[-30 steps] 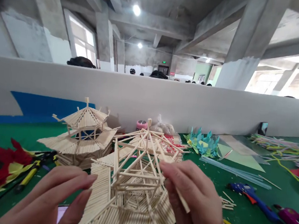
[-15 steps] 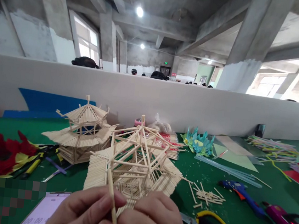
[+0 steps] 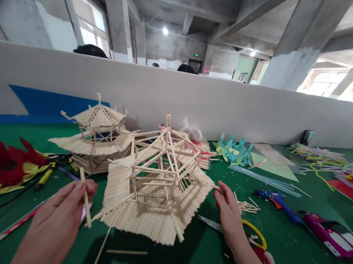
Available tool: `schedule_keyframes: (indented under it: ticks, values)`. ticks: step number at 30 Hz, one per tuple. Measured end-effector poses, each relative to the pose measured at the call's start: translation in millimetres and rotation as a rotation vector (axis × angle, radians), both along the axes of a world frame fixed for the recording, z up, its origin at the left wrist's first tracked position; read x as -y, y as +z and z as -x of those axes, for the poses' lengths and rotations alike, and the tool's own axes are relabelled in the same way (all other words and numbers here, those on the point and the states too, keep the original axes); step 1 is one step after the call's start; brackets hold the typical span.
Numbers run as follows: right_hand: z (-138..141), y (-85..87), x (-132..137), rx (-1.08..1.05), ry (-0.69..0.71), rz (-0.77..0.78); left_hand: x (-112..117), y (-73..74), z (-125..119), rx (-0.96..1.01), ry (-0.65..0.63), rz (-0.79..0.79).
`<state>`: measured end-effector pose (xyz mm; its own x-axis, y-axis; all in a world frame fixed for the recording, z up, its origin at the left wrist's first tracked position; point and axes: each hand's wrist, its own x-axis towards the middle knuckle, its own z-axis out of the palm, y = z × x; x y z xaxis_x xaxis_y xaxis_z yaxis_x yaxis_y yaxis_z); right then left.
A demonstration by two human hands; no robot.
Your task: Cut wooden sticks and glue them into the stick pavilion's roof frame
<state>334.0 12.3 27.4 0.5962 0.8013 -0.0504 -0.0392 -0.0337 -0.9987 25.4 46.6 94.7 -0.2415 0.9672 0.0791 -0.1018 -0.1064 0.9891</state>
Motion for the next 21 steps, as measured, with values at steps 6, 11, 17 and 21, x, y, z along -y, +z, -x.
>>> schedule_keyframes:
  ticks: [6, 11, 17, 21]
  values:
    - [25.7, -25.3, 9.6, -0.227, 0.099, 0.013, -18.7, -14.3, 12.6, 0.14, -0.008, 0.154]
    - [50.0, -23.8, 18.6, -0.302, 0.255, -0.006, -15.9, -25.0, 16.2, 0.234, -0.12, 0.327]
    - [70.7, -11.8, 15.6, -0.138, 0.451, -0.021, -8.5, -23.3, 16.4, 0.299, -0.252, 0.44]
    - [70.7, -8.3, 9.1, -0.095, 0.52, -0.029, -4.3, -20.6, 13.4, 0.35, -0.324, 0.445]
